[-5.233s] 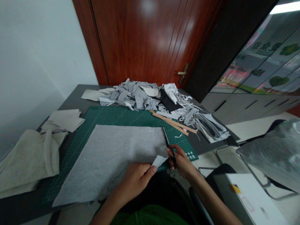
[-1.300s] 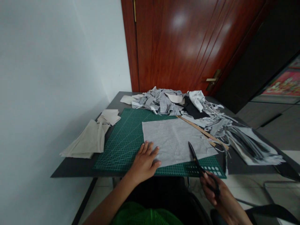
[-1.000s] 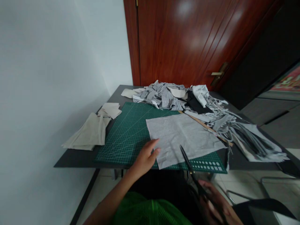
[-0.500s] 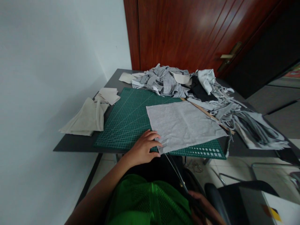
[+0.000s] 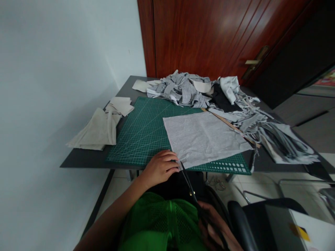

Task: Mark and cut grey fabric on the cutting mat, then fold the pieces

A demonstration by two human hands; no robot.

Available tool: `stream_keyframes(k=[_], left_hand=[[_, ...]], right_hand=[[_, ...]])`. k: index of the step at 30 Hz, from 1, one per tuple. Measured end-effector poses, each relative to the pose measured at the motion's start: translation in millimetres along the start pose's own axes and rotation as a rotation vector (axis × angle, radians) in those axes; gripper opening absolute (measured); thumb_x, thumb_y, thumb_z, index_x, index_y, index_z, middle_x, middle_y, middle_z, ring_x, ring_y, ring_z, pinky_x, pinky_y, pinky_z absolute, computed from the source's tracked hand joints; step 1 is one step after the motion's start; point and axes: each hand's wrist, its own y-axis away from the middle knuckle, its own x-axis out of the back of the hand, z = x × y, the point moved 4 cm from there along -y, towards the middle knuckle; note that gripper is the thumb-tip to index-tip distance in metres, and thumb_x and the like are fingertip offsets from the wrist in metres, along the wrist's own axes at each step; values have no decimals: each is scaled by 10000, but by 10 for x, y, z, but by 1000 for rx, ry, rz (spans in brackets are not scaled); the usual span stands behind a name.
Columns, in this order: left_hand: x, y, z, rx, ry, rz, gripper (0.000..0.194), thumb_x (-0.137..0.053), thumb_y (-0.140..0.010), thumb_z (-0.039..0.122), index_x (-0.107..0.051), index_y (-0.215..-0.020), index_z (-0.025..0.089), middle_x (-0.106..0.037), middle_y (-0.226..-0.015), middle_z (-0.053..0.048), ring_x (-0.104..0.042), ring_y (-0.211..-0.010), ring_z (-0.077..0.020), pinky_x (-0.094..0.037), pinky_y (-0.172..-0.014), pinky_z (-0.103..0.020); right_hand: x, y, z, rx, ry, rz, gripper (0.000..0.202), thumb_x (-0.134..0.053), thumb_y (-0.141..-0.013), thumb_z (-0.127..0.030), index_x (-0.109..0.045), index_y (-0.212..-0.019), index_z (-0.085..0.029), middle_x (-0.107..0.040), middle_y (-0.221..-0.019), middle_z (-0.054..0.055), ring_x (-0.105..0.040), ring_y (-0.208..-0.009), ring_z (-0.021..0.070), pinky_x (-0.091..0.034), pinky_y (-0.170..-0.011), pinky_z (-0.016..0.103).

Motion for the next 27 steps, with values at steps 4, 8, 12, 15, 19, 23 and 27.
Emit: stream_keyframes(k=[4,8,12,15,19,23,27], left_hand=[[-21,84,74,-5,-98,42,105,-695,-918,297,-745,-970,221,-753,-1029,-29,-672,-1043,-202,-540,-940,-379],[-57,173,141,-4,-191,134,90,-679,-924,249,-731,-984,207,-767,-993,-26,-695,-992,-203,-561,-866,-364],[-82,214,168,-30,-240,224,91,-671,-934,264,-724,-975,202,-778,-971,-18,-721,-963,-201,-585,-856,-355],[-81,219,168,-45,-244,256,111,-668,-942,291,-720,-971,198,-782,-957,-12,-736,-941,-186,-602,-878,-343],[-70,222,174,-59,-249,275,97,-667,-945,280,-723,-969,204,-786,-964,-6,-745,-941,-165,-604,-936,-331],[-76,229,179,-66,-256,274,86,-665,-942,253,-723,-982,203,-787,-977,-5,-747,-955,-161,-602,-957,-326],[-91,242,172,-71,-255,273,80,-664,-936,231,-724,-980,202,-787,-975,-3,-745,-960,-160,-597,-970,-323]], right_hand=[[-237,-34,-1,-54,-118,54,617,-730,-758,-682,-584,-1253,-343,-703,-1024,40,-695,-826,236,-532,-781,359],[-305,-51,-39,-31,-139,80,533,-734,-791,-638,-596,-1217,-348,-700,-1012,27,-683,-806,206,-514,-733,315],[-264,-52,-72,-54,-145,47,557,-745,-786,-629,-604,-1239,-337,-696,-970,38,-686,-796,218,-525,-758,347],[-237,-51,-81,-88,-184,72,584,-750,-776,-635,-601,-1261,-348,-686,-924,30,-684,-764,224,-536,-752,366],[-247,-80,-62,-99,-157,75,600,-765,-768,-626,-593,-1266,-339,-680,-965,33,-674,-759,210,-536,-730,345],[-280,-103,-27,-119,-160,41,617,-745,-794,-621,-557,-1310,-340,-679,-955,30,-655,-695,188,-527,-697,341],[-314,-78,-48,-118,-173,86,603,-740,-786,-636,-577,-1292,-351,-693,-1066,45,-670,-756,199,-521,-703,337]])
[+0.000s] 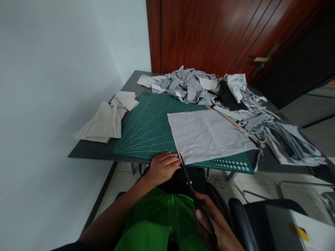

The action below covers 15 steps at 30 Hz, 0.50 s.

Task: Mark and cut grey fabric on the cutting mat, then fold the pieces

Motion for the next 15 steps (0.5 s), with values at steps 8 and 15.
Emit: stream_keyframes(k=[8,15], left_hand=[[-8,13,-5,3,-2,14,81,-669,-930,237,-725,-973,199,-786,-976,0,-743,-956,-151,-582,-999,-312],[-3,6,-1,-1,-6,-2,87,-652,-939,223,-730,-972,205,-787,-980,-7,-744,-969,-161,-584,-999,-329]], right_hand=[[-33,32,-47,39,8,45,574,-764,-769,-629,-607,-1244,-347,-684,-1214,58,-669,-1066,267,-533,-855,377],[-59,42,-12,21,-10,82,596,-773,-757,-631,-600,-1259,-362,-681,-1248,54,-672,-1092,285,-551,-840,375]])
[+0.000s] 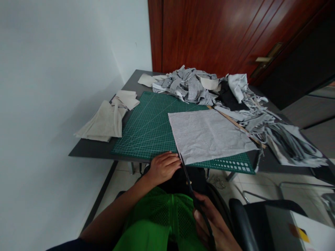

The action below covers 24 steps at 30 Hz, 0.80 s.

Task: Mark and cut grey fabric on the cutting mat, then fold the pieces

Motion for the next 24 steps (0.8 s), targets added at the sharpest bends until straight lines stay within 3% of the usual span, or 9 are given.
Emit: stream_keyframes(k=[13,24], left_hand=[[-11,12,2,-8,-7,-9,74,-657,-936,217,-726,-958,201,-788,-1002,-2,-742,-978,-157,-580,-1003,-333],[-42,50,-14,3,3,-32,88,-657,-933,215,-730,-980,212,-783,-1020,-9,-731,-1022,-162,-558,-1044,-345]], right_hand=[[8,0,21,3,-6,-2,558,-783,-753,-620,-618,-1228,-377,-692,-1119,35,-705,-895,255,-547,-756,380],[24,-7,11,38,104,-87,620,-736,-763,-673,-589,-1292,-385,-707,-964,34,-702,-773,248,-560,-645,355]])
